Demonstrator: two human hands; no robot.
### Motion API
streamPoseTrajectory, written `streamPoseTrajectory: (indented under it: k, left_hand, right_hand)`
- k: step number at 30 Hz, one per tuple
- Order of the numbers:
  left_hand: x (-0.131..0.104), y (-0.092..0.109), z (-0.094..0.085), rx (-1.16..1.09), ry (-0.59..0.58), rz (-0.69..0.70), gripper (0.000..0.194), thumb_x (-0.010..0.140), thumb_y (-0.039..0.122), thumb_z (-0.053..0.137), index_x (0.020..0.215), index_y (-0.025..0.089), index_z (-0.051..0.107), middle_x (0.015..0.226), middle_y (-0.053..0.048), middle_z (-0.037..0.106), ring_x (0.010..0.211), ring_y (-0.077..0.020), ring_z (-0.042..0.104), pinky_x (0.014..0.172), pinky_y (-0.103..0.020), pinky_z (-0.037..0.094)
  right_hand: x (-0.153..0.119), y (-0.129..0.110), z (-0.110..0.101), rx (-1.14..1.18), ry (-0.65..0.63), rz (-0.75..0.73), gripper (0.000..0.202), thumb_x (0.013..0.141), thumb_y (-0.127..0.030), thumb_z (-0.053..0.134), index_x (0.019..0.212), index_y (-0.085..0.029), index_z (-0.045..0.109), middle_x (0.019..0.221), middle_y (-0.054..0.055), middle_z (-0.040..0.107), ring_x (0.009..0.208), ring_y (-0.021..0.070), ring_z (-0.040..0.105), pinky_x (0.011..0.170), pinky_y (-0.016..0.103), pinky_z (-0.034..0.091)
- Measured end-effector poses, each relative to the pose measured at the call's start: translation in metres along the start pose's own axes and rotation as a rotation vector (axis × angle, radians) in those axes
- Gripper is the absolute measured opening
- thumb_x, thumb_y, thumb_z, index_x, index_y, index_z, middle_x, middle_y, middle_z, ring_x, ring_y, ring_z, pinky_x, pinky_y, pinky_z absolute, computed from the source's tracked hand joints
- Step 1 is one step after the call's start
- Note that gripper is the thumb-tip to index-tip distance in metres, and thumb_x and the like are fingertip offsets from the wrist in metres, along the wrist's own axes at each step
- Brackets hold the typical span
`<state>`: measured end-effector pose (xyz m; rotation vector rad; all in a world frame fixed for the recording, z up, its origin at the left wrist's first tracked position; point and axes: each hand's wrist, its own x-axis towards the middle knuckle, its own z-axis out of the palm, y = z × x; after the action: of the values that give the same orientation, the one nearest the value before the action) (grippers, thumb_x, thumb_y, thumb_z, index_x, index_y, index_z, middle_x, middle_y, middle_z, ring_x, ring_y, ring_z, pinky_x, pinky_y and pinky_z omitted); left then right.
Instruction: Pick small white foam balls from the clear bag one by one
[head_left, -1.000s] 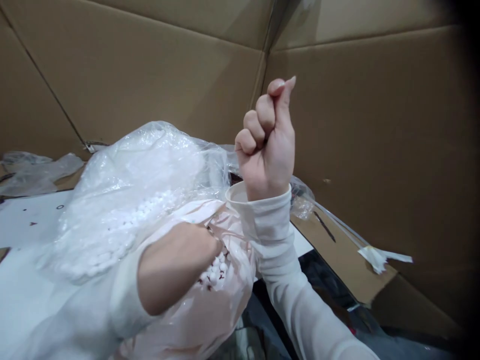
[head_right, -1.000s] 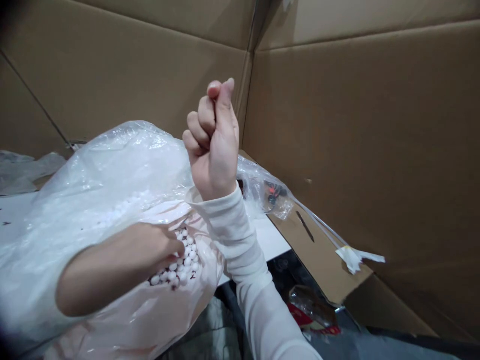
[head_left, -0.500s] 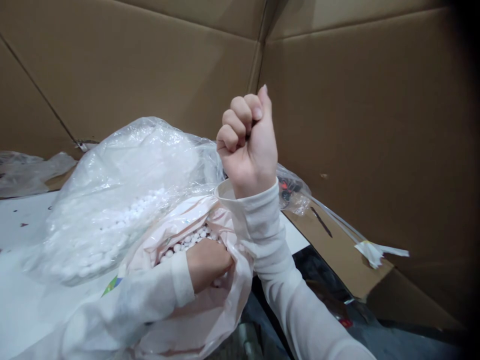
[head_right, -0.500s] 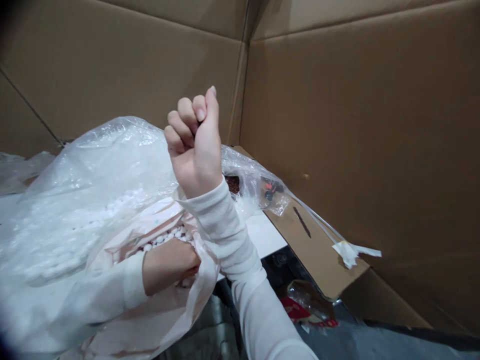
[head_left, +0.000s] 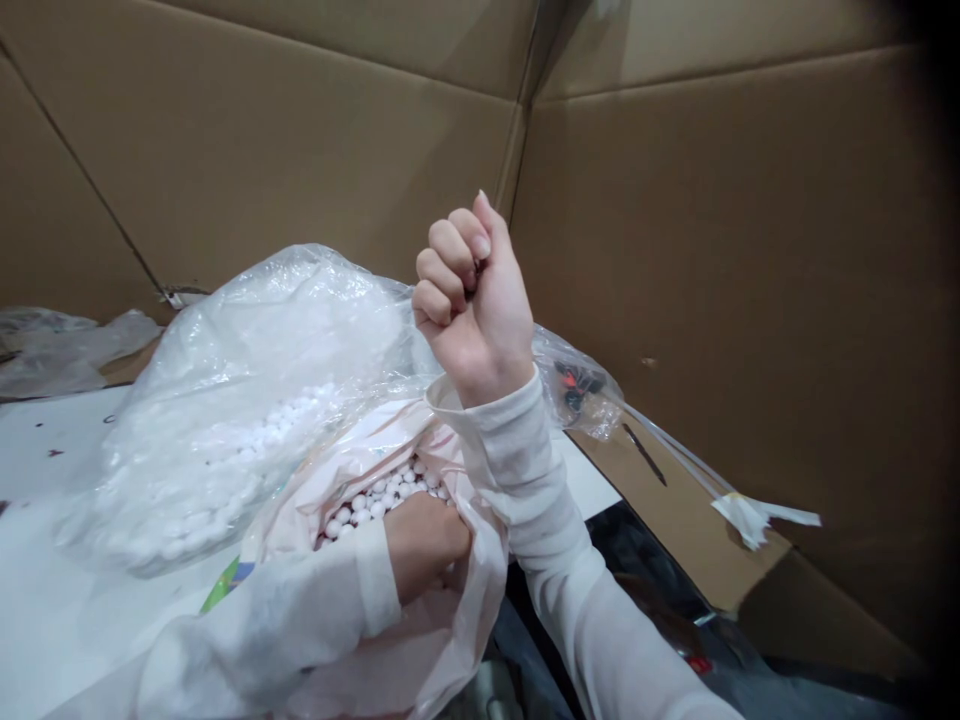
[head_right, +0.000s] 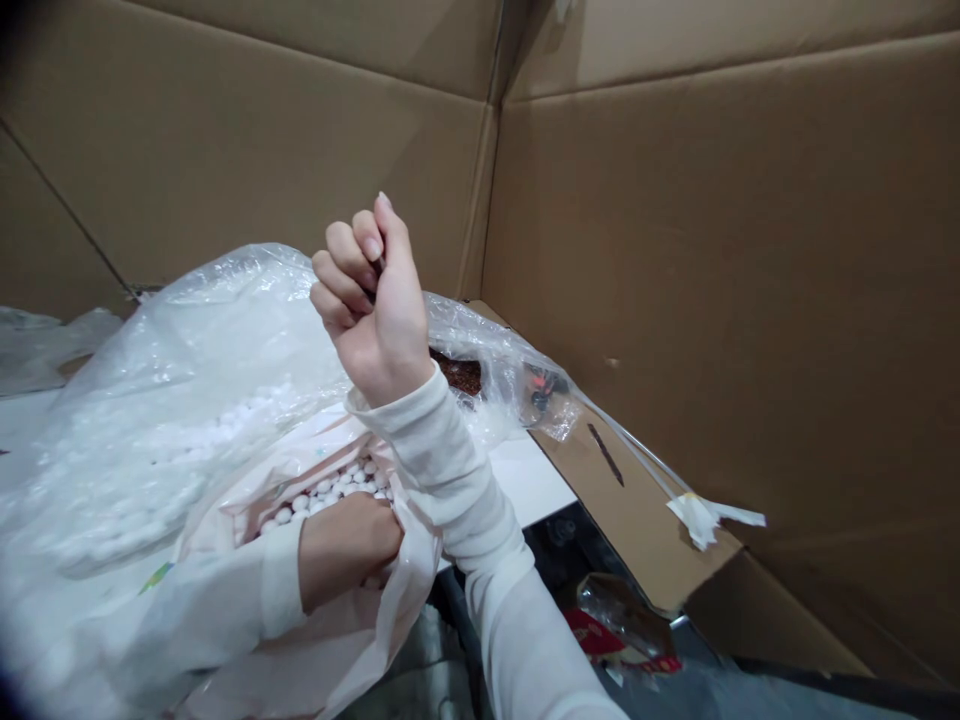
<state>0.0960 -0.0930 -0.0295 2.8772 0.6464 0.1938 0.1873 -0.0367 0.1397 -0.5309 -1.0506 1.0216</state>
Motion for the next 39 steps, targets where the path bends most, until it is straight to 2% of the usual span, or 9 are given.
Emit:
streamPoseTrajectory:
  k: [6, 11, 15, 20, 24, 27, 30, 34, 39]
  left_hand:
    - [0.004, -0.002, -0.014, 0.112, -0.107, 0.125, 0.014, 0.069, 0.008, 0.054, 0.061, 0.015, 0.063, 0.058, -0.003, 0.063, 0.053, -0.0158, 0.057, 0.049, -0.026, 0.041]
    - [0.005, -0.004, -0.049, 0.119, -0.124, 0.119, 0.021, 0.076, 0.004, 0.047, 0.062, 0.013, 0.06, 0.062, -0.009, 0.064, 0.056, -0.0209, 0.058, 0.051, -0.03, 0.041]
    - [-0.001, -0.016, -0.091, 0.033, -0.057, 0.127, 0.024, 0.085, 0.011, 0.037, 0.072, 0.015, 0.056, 0.07, -0.004, 0.061, 0.064, -0.0158, 0.056, 0.061, -0.026, 0.041]
    - [-0.025, -0.036, -0.154, -0.111, 0.097, -0.061, 0.02, 0.085, 0.021, 0.037, 0.081, 0.017, 0.056, 0.071, 0.0, 0.059, 0.06, -0.0113, 0.053, 0.055, -0.02, 0.038]
    - [-0.054, -0.042, -0.188, -0.175, 0.35, -0.161, 0.019, 0.085, 0.028, 0.04, 0.083, 0.019, 0.056, 0.071, 0.0, 0.059, 0.056, -0.0096, 0.049, 0.051, -0.018, 0.036]
    - [-0.067, -0.042, -0.197, -0.118, 0.486, -0.221, 0.021, 0.086, 0.031, 0.04, 0.082, 0.019, 0.057, 0.064, 0.001, 0.056, 0.05, -0.009, 0.043, 0.047, -0.018, 0.033]
    - [-0.072, -0.04, -0.198, -0.096, 0.594, -0.238, 0.02, 0.086, 0.031, 0.041, 0.081, 0.018, 0.056, 0.061, 0.002, 0.053, 0.049, -0.0088, 0.041, 0.046, -0.019, 0.032]
    - [-0.071, -0.039, -0.196, -0.126, 0.68, -0.206, 0.017, 0.086, 0.027, 0.041, 0.081, 0.017, 0.055, 0.062, 0.002, 0.054, 0.052, -0.009, 0.044, 0.048, -0.019, 0.034]
    - [-0.066, -0.038, -0.187, -0.177, 0.829, -0.216, 0.015, 0.084, 0.03, 0.045, 0.079, 0.018, 0.053, 0.063, 0.002, 0.052, 0.055, -0.0098, 0.045, 0.049, -0.02, 0.035]
  right_hand:
    - [0.0, 0.0, 0.001, 0.145, -0.065, 0.016, 0.048, 0.076, -0.061, 0.038, 0.054, -0.021, 0.023, 0.048, -0.007, 0.017, 0.037, 0.0064, 0.015, 0.032, 0.019, 0.018]
    - [-0.001, -0.001, 0.002, 0.181, -0.068, 0.054, 0.047, 0.079, -0.059, 0.034, 0.054, -0.021, 0.023, 0.048, -0.007, 0.016, 0.037, 0.0065, 0.013, 0.032, 0.02, 0.015]
    - [0.0, -0.001, 0.003, 0.157, -0.079, 0.038, 0.046, 0.08, -0.058, 0.033, 0.054, -0.021, 0.024, 0.048, -0.007, 0.016, 0.037, 0.0067, 0.012, 0.032, 0.019, 0.014]
    - [-0.001, -0.002, 0.005, -0.111, -0.114, 0.017, 0.042, 0.077, -0.057, 0.041, 0.055, -0.021, 0.037, 0.045, -0.008, 0.017, 0.036, 0.0058, 0.013, 0.033, 0.021, 0.012]
    - [-0.002, -0.002, 0.003, -0.386, -0.392, 0.031, 0.037, 0.075, -0.051, 0.05, 0.06, -0.018, 0.054, 0.042, -0.008, 0.024, 0.036, 0.005, 0.019, 0.035, 0.022, 0.013]
    - [-0.003, 0.003, 0.004, -0.489, -0.597, 0.1, 0.038, 0.078, -0.05, 0.046, 0.063, -0.016, 0.057, 0.041, -0.008, 0.026, 0.036, 0.0047, 0.021, 0.035, 0.021, 0.014]
    - [-0.007, 0.01, 0.011, -0.433, -0.756, 0.248, 0.042, 0.08, -0.052, 0.041, 0.065, -0.015, 0.055, 0.042, -0.009, 0.025, 0.035, 0.0044, 0.019, 0.033, 0.021, 0.013]
    - [-0.014, 0.017, 0.022, -0.23, -0.754, 0.394, 0.04, 0.079, -0.054, 0.041, 0.065, -0.017, 0.047, 0.043, -0.01, 0.021, 0.036, 0.004, 0.012, 0.033, 0.02, 0.01]
    - [-0.022, 0.019, 0.032, -0.011, -0.687, 0.437, 0.035, 0.078, -0.052, 0.046, 0.065, -0.019, 0.039, 0.043, -0.011, 0.017, 0.037, 0.0043, 0.008, 0.034, 0.019, 0.006]
